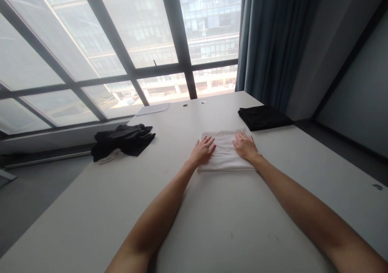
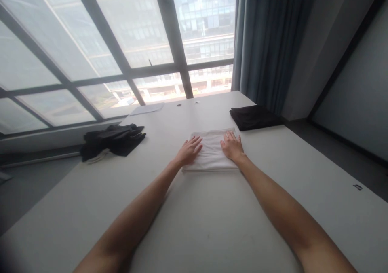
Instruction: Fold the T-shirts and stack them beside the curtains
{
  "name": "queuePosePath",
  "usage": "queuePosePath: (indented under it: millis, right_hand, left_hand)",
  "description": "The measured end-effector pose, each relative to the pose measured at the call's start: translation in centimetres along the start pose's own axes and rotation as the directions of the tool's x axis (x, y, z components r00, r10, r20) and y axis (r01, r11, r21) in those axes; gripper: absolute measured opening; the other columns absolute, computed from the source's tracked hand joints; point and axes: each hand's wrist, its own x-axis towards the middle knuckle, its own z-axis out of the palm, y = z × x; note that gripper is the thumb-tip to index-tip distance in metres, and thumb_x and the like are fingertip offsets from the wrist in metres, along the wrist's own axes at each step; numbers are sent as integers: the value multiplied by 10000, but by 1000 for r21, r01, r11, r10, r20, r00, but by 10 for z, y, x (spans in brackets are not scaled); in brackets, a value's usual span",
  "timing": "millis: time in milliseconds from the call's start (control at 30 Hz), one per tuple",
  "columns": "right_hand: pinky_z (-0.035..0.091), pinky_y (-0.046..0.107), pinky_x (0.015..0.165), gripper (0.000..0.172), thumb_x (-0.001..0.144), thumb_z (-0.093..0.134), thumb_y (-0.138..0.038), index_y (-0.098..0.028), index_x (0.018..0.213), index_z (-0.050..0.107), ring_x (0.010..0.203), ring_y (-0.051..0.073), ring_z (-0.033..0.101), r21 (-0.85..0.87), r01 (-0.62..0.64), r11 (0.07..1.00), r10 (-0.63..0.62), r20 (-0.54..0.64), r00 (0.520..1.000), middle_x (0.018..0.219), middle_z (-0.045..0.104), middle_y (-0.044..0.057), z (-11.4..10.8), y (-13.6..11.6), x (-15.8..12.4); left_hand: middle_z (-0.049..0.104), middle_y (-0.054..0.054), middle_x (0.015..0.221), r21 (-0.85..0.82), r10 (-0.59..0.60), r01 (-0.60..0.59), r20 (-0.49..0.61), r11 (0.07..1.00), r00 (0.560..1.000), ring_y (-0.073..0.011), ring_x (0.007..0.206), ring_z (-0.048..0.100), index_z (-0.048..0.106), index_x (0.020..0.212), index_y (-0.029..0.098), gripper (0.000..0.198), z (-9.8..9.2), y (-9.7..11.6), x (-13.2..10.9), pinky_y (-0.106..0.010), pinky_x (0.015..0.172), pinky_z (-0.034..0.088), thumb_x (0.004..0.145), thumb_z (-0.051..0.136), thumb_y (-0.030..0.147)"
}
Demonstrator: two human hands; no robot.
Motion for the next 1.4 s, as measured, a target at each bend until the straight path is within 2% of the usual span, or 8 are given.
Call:
queuePosePath:
  millis: [367,600,767,900,1000,1133,1267,1400]
  right_hand:
    - [201,555,1195,503,1005,354,-342,-124,1425,524,1482,271,306,19,8,1000,-8,-24,1000,1592,393,146,2,1,-1]
    - [197,547,1197,504,1002,360,-343,-126,1425,525,1481,270,305,31,0,1000,1,-21,1000,1595,389,142,2,0,0]
    - [210,551,1194,492,998,368,-339,-139,1416,531,1481,270,305,36,4,999,-3,-24,1000,1594,392,142,3,-1,-1]
    - [190,581,1194,490,1000,372,-340,-152,1430,516,1491,271,282,39,-13,999,12,18,1000,1612,360,138,2,1,3]
    - [175,613,1188,492,1007,363,-358,-153,1423,527,1483,293,294,48,-38,998,34,78,996,1599,381,146,-7,0,11]
    - [122,574,1213,552,1017,303,-350,-141,1517,409,1518,276,208,29,-21,999,22,-32,999,1638,303,139,-16,-2,24]
    - [127,558,1216,622,1008,312,-397,-130,1570,312,1530,281,173,6,-68,998,68,28,997,1659,245,135,-6,3,27]
    - [147,552,1214,664,997,322,-455,-113,1566,318,1522,281,203,29,-165,986,162,77,984,1650,265,146,5,11,28]
  left_hand:
    - [334,-30,1632,-58,56,-53,54,997,997,-256,1539,196,448,1514,297,550,8,8,-10,-531,1235,149,1058,259,539]
    - [542,-67,1493,-241,-66,23,-170,970,983,-208,1436,427,533,1454,232,482,1,-19,-2,-425,1211,296,1063,313,406]
    - [394,-80,1598,-123,-84,82,-15,989,996,-264,1516,269,500,1475,224,487,11,-27,-2,-531,1214,243,1037,397,410]
    - [456,-84,1559,-110,-88,85,-29,990,996,-249,1478,354,553,1433,220,465,9,-28,0,-461,1214,280,1016,440,392]
    - [508,-94,1519,-105,-94,86,-72,991,993,-236,1430,433,570,1417,202,454,0,-24,12,-419,1205,309,1016,443,373]
    - [434,-102,1573,-76,-79,72,-96,995,992,-265,1490,327,499,1475,212,487,-3,-1,42,-497,1212,257,1042,383,403]
    - [293,-89,1646,27,-44,45,-33,999,998,-317,1531,205,402,1538,259,560,9,18,65,-597,1199,196,1041,333,507]
    - [294,-62,1648,55,-58,55,46,997,997,-329,1524,224,358,1558,319,588,24,12,68,-593,1202,181,1026,313,565]
